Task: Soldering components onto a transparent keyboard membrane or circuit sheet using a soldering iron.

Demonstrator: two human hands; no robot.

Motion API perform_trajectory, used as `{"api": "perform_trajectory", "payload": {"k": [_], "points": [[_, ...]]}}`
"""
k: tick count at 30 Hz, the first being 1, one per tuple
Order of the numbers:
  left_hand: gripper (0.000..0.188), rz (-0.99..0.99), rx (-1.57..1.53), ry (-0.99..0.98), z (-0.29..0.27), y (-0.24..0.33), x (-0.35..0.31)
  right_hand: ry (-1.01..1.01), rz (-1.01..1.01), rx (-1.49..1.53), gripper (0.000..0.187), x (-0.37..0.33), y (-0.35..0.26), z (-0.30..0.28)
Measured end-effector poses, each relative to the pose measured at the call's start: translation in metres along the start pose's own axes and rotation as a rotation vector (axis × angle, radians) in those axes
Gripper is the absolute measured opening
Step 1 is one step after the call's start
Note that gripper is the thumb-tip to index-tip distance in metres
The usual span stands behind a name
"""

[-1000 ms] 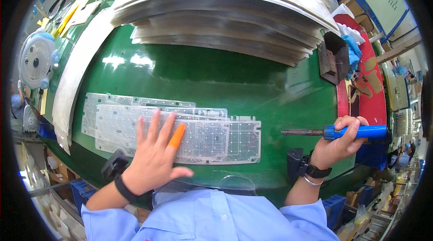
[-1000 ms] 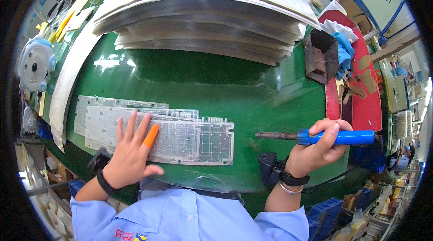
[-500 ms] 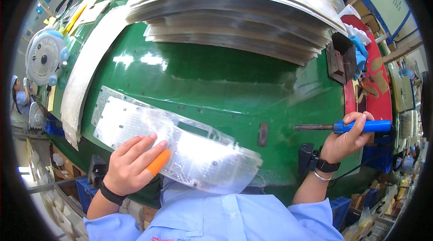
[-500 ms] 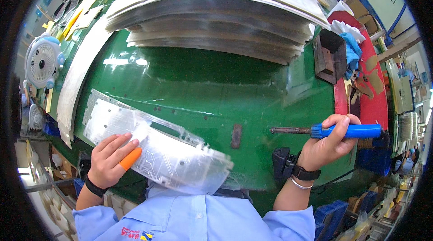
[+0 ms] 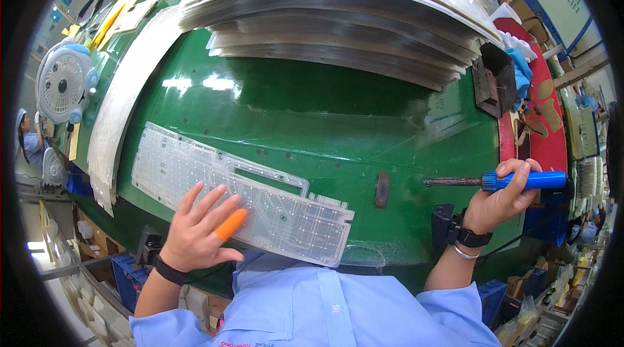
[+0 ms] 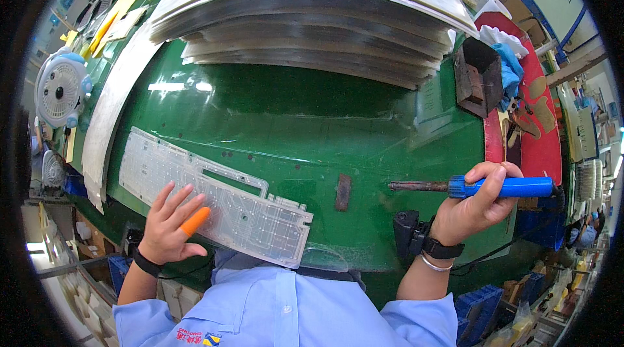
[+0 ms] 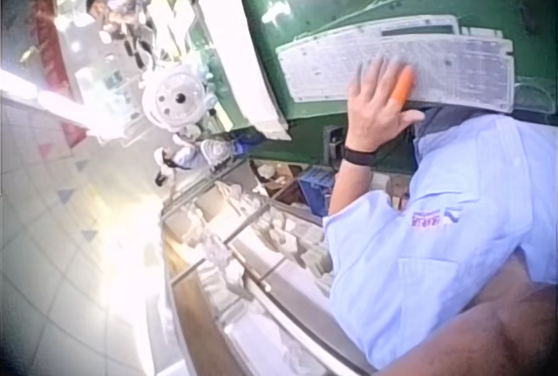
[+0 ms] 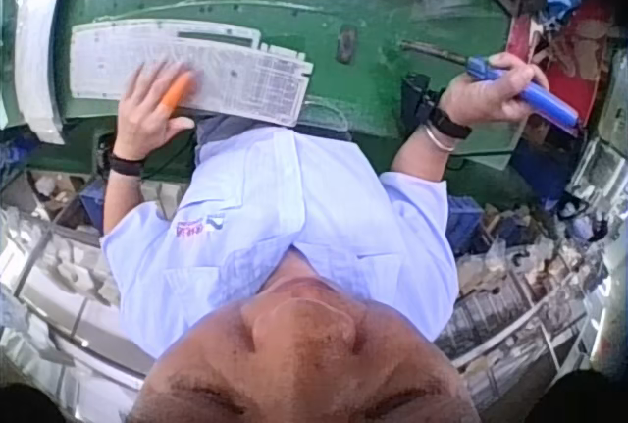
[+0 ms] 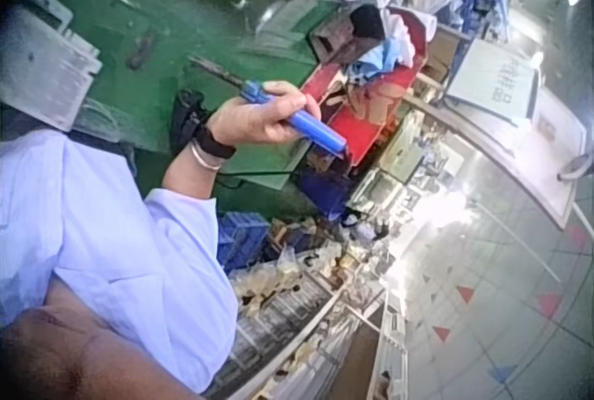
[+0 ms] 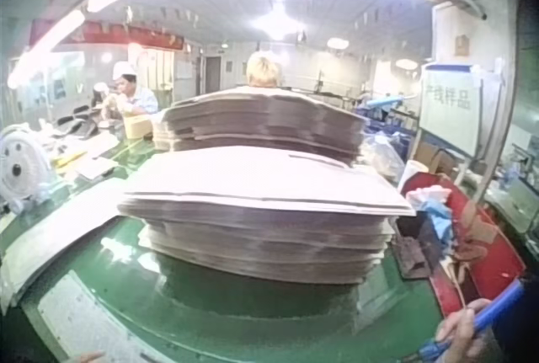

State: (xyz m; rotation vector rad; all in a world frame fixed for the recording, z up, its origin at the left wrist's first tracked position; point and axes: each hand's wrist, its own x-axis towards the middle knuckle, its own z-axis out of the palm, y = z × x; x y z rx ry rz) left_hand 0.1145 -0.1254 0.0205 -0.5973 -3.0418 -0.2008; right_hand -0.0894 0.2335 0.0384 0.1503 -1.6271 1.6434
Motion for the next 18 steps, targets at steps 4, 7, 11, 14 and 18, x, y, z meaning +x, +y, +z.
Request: {"api": "perform_trajectory", "payload": {"k": [4,7,11,14,18], "points": [[0.073,-0.095,-0.045,-0.18,0.011,0.016,0.03,0.021,-0.002,-0.014,0.019,-0.001,0.0,0.0],[0.074,-0.148,-0.005,-0.247,0.012,0.012,0.04,0.024,0.005,-0.007,0.019,0.001,-0.002,-0.001],[0.075,-0.189,0.008,-0.268,0.003,0.016,0.048,0.031,-0.007,0.033,0.017,0.002,-0.008,-0.002],[0.06,-0.176,0.066,-0.22,-0.021,0.018,0.068,0.025,-0.024,0.04,0.015,-0.003,-0.007,0.002],[0.058,-0.102,0.192,0.3,-0.061,-0.006,0.14,0.026,-0.007,0.013,0.013,-0.003,-0.01,0.003]]}}
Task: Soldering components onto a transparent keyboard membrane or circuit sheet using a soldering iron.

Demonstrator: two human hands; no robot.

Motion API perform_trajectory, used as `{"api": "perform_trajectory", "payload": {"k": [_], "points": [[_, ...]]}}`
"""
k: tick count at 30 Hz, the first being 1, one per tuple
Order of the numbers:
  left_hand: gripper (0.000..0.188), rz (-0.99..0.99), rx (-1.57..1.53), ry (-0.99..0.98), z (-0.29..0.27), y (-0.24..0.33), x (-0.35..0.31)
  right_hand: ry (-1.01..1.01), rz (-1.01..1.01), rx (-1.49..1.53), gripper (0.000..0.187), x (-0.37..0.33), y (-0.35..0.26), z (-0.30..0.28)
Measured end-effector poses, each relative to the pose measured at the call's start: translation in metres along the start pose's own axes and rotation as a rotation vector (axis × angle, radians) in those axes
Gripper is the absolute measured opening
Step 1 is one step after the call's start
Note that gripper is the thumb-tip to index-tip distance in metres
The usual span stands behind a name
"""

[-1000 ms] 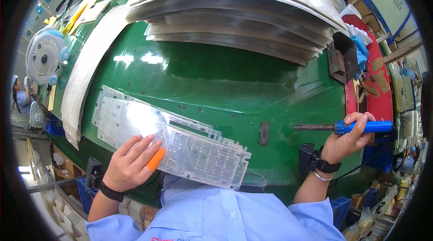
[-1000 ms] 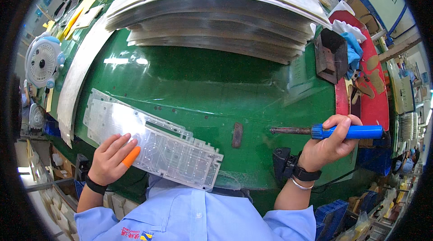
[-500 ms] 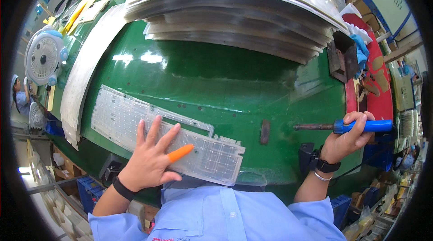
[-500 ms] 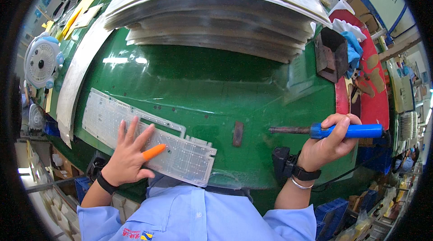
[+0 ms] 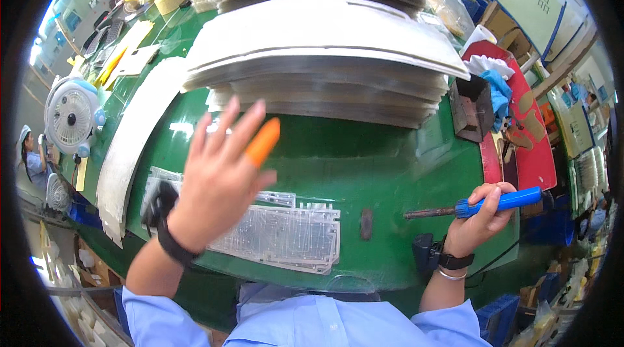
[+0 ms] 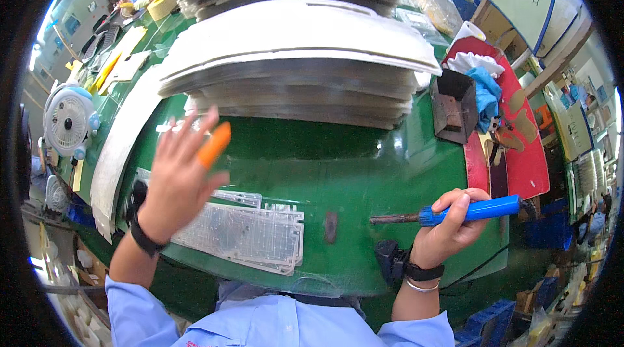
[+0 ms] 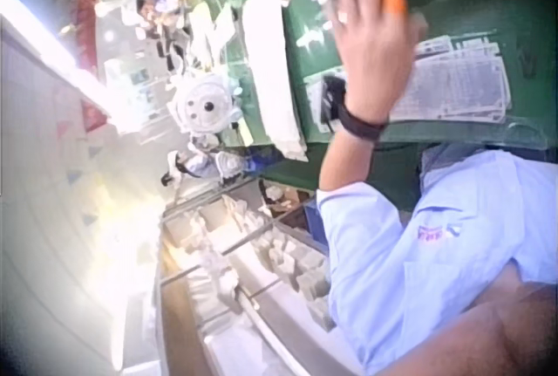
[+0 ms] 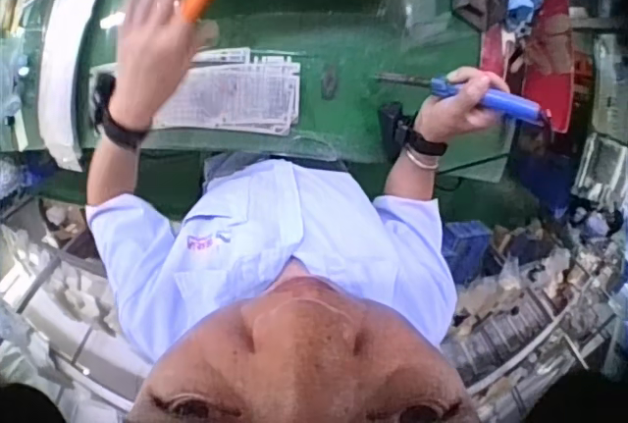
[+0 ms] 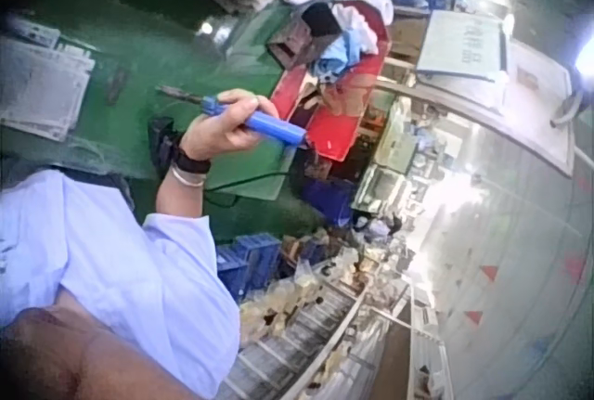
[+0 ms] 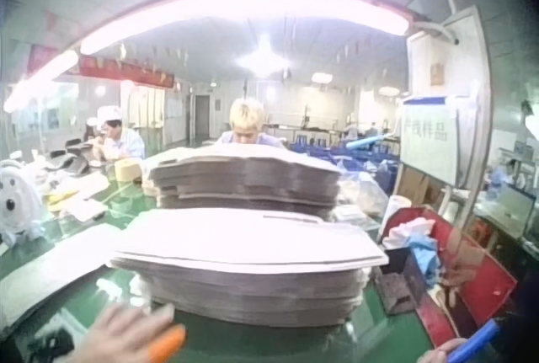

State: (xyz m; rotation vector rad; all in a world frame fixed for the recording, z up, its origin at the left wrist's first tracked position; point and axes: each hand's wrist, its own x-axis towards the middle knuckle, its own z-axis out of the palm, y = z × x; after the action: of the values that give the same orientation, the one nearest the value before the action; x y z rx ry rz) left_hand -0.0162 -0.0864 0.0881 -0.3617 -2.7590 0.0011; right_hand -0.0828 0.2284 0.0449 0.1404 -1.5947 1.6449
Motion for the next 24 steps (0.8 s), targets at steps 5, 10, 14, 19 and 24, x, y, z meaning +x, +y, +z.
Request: {"api": "perform_trajectory", "payload": {"k": [5,10,14,19,24], "points": [[0.058,-0.06,0.262,0.297,0.003,-0.053,0.087,-0.035,0.034,0.021,0.013,-0.001,0.0,0.002],[0.03,0.007,0.146,0.143,-0.015,-0.054,0.104,-0.04,0.017,0.025,0.011,0.001,0.003,-0.003],[0.019,-0.016,-0.114,0.226,-0.024,-0.057,0.103,-0.05,0.037,0.048,0.011,-0.001,0.002,-0.004],[0.016,0.1,0.214,0.578,-0.029,-0.06,0.085,-0.051,0.045,0.048,0.013,-0.001,0.002,-0.006],[0.013,0.084,0.117,0.558,-0.027,-0.054,0.018,-0.027,0.046,0.008,0.011,0.001,0.006,-0.007]]}}
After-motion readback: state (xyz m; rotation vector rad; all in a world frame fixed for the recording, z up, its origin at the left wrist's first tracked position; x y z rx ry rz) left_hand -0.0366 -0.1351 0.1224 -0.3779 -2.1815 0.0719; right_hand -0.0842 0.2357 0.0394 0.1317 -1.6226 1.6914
